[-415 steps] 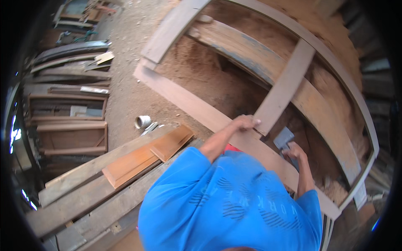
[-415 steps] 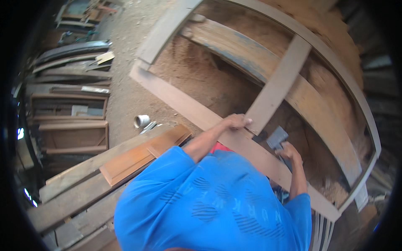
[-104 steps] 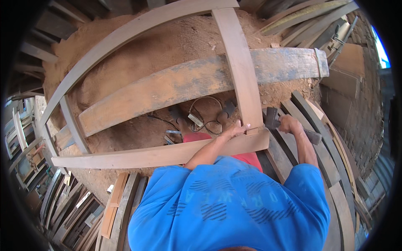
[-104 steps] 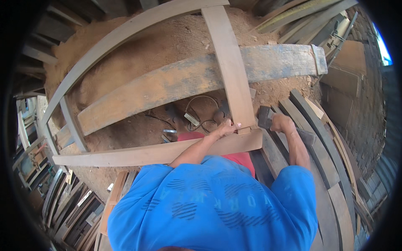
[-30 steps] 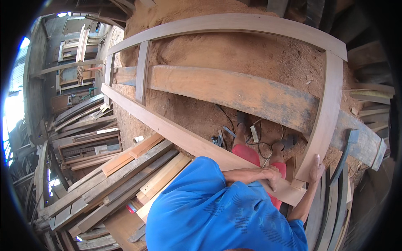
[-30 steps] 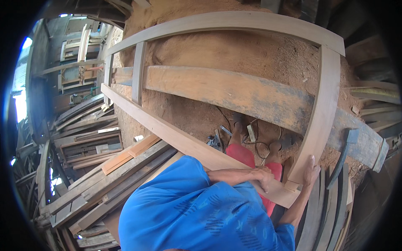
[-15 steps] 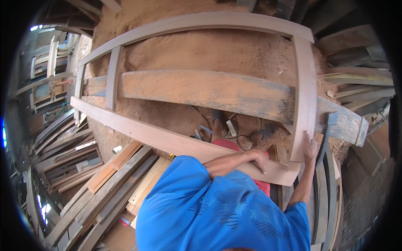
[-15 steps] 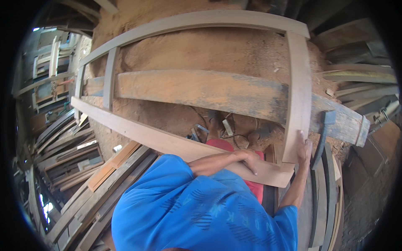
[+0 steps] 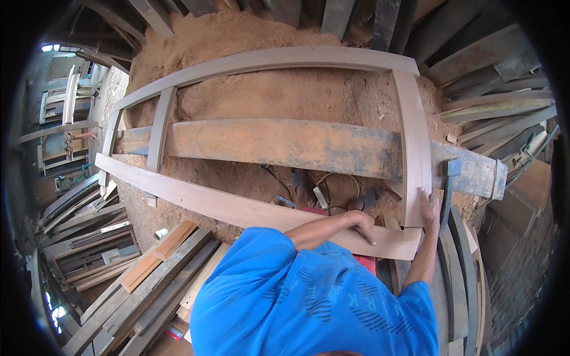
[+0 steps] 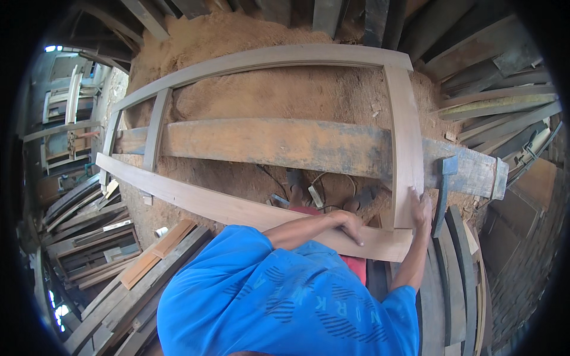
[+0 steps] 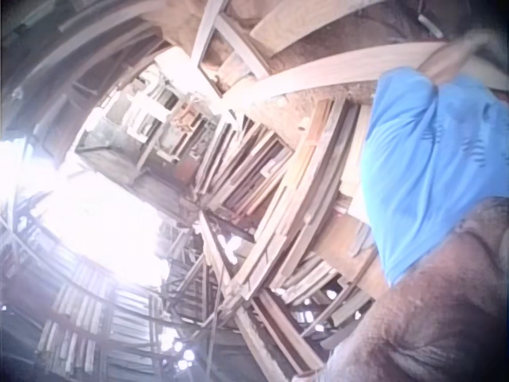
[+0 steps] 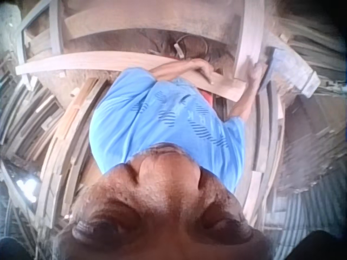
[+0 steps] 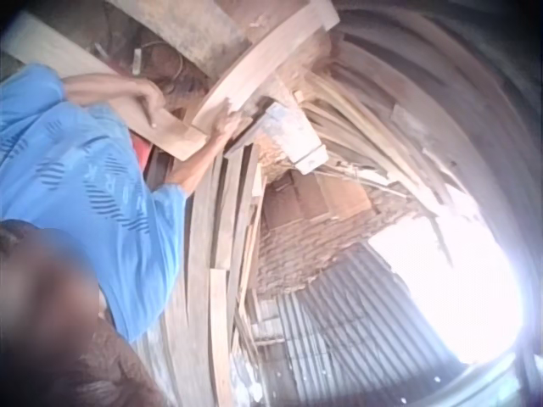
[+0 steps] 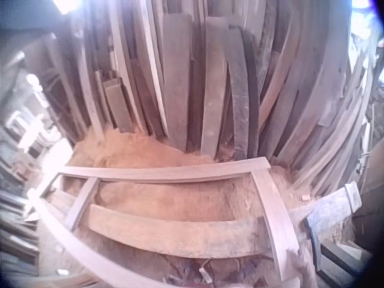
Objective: The person assembles a wooden frame by hammering nails into joints, marking and cutting planks with a circular saw, and smoothing edges with a hand file. The person handles planks, a hammer, a circular saw, and a file to join and finish the frame components.
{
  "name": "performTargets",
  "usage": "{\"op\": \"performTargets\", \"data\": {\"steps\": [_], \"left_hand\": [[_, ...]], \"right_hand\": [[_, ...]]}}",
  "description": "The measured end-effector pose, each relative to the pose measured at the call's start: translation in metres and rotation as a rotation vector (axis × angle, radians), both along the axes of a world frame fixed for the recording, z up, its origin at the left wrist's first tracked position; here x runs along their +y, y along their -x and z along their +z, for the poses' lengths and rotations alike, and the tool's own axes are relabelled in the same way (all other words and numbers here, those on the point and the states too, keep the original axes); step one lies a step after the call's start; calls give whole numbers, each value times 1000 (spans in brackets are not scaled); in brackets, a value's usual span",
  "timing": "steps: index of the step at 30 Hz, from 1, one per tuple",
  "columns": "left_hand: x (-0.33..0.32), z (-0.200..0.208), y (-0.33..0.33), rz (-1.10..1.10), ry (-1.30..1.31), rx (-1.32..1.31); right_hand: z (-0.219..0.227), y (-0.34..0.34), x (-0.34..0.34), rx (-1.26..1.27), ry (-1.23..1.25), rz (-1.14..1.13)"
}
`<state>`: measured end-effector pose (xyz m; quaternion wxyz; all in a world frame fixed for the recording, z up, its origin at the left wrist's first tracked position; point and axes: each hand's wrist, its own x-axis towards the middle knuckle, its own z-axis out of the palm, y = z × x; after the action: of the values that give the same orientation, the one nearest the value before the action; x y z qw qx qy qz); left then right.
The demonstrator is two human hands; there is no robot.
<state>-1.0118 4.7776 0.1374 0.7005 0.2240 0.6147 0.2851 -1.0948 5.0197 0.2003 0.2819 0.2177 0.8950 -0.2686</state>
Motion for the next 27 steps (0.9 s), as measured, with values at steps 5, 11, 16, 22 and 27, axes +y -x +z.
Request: {"op": "performTargets", "data": {"steps": [5,11,16,22,27], "left_hand": [[3,1,1,-17,-104,-5],[15,-26,-11,125,-152,-180],[15,-8,0,148,-192,-40],[11,45,21,178,-150,213],[-1,56,12,235,-96,321]], "right_hand": [[-11,-13,19,136,117,128],[-2,-18,-1,357,-297,288],[65,-32,-98,202,93,419],[-17,-47,-126,-107,494,598],[-81,-46,-97,-425,508,738]]}}
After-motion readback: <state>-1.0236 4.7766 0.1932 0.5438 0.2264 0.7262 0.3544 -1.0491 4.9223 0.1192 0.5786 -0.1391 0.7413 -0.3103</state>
